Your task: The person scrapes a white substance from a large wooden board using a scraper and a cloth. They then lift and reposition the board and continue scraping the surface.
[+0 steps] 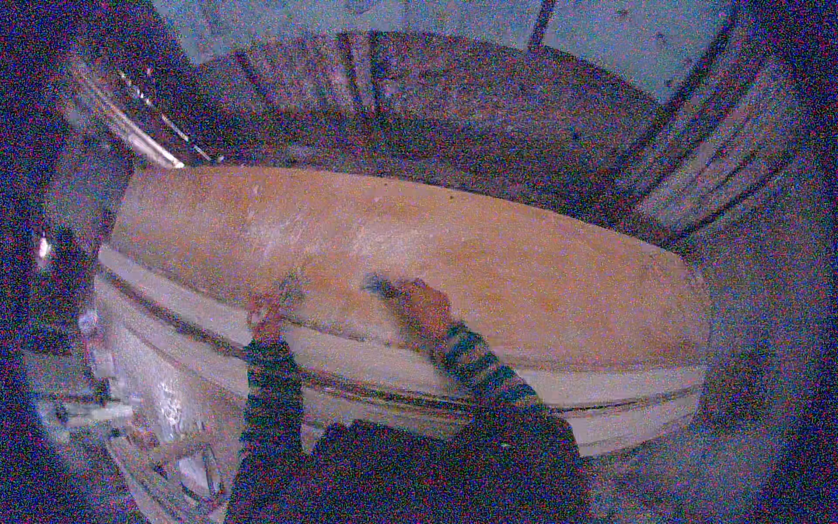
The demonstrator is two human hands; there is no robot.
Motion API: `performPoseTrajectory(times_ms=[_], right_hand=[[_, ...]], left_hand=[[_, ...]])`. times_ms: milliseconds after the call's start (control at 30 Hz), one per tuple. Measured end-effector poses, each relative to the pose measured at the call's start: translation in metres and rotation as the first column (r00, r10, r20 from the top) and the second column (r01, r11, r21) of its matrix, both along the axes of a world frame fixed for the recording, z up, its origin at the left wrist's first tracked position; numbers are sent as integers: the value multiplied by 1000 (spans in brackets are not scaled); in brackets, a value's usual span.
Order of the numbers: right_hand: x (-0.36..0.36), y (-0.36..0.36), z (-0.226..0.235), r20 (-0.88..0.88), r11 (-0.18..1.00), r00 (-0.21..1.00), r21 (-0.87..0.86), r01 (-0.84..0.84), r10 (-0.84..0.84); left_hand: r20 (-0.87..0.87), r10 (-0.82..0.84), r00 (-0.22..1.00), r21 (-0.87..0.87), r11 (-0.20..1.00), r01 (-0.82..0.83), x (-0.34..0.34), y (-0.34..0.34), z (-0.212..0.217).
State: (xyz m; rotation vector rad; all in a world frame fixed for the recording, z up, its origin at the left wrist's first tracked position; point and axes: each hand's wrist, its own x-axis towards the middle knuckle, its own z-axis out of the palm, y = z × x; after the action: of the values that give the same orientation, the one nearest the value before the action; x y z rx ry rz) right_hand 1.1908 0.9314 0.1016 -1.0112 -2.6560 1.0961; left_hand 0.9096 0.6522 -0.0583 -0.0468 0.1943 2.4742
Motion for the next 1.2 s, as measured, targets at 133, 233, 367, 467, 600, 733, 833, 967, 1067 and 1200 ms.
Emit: performPoseTrajectory(times_ms=[133, 233, 367, 467, 600, 733, 833, 967, 1067, 1200], right_hand=[[9, 35, 14, 102, 1000, 995, 25, -3, 1], [95, 111, -29, -58, 995, 994, -36, 95, -97], [188, 184, -30, 75, 956, 957, 107, 271, -280], [183, 211, -51, 149, 971, 968, 157, 180, -203], [70, 178, -34, 104, 991, 987, -65, -114, 121], [-57, 96, -20, -93, 934, 940, 184, -307, 327], [-74, 89, -5, -35, 926, 961, 277, -255, 275], [21, 118, 31, 115, 941, 993, 335, -43, 4], [125, 135, 16, -61, 898, 958, 338, 283, -279], [265, 134, -2, -121, 674, 685, 120, 729, -719]], left_hand=[[64, -17, 998, -53, 998, 21, 0, 18, 11], [9, 14, 1000, -53, 998, -13, -17, -17, -33], [-45, 30, 999, -129, 991, -36, -11, -11, -48], [-214, 83, 973, -364, 918, -158, -9, -13, -44], [-52, 244, 968, -418, 875, -243, -3, 0, -28], [-94, 147, 985, -223, 961, -165, -14, -8, -32], [-298, 47, 953, -248, 961, -125, -17, -3, -20], [-610, -558, 563, -792, 419, -443, 92, 142, 77], [-853, -441, 278, -521, 731, -440, 172, 246, 70], [-512, -709, 484, -699, 672, 245, 303, 388, 39]])
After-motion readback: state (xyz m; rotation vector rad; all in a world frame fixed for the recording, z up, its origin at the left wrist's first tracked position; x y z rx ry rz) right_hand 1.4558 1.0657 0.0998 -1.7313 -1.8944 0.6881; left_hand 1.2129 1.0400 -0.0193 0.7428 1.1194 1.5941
